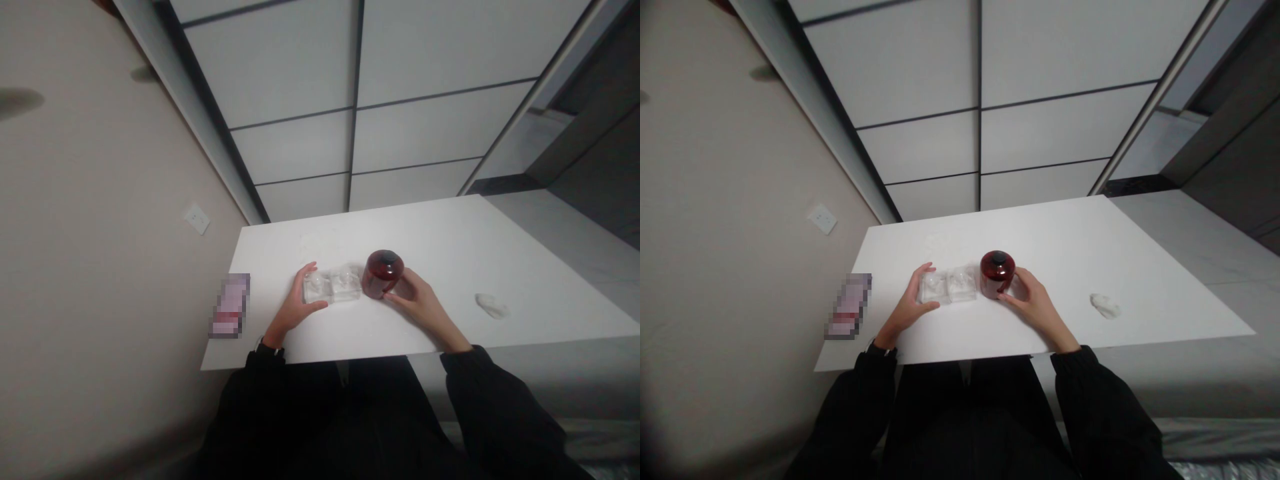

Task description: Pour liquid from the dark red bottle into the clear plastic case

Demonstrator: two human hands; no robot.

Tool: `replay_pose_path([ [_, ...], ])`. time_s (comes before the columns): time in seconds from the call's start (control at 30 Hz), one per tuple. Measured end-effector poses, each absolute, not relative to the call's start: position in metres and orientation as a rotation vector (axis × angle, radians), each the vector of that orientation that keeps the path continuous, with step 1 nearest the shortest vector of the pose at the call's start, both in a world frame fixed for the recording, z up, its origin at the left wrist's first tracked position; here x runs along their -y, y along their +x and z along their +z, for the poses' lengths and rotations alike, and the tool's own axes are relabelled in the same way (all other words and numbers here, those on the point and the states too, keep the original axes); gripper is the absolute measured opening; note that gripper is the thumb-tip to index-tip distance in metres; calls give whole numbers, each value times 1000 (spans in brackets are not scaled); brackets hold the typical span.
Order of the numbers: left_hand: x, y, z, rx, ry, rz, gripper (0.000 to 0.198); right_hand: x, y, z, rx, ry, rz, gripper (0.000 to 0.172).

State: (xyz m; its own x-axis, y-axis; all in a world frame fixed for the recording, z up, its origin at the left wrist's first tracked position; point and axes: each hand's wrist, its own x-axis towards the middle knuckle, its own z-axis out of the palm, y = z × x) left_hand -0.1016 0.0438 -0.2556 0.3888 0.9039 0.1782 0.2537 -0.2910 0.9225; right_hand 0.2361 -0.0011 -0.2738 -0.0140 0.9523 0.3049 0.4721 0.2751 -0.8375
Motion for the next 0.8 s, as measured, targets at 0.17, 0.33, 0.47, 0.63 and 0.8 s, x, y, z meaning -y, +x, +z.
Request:
replay_pose_path([
  [0.17,-47,-96,-254,-993,1848,941,55,2,235,-271,1639,-1332,679,54],
  [0.33,-47,-96,-254,-982,1882,922,44,2,236,-273,1628,-1310,710,52],
  [0.47,-46,-96,-253,-991,1915,899,43,2,235,-272,1640,-1301,694,50],
  [0.63,-48,-96,-253,-984,1945,877,41,2,235,-271,1654,-1323,655,50],
  [0.8,-48,-97,-258,-989,1899,899,44,1,236,-273,1659,-1313,657,48],
])
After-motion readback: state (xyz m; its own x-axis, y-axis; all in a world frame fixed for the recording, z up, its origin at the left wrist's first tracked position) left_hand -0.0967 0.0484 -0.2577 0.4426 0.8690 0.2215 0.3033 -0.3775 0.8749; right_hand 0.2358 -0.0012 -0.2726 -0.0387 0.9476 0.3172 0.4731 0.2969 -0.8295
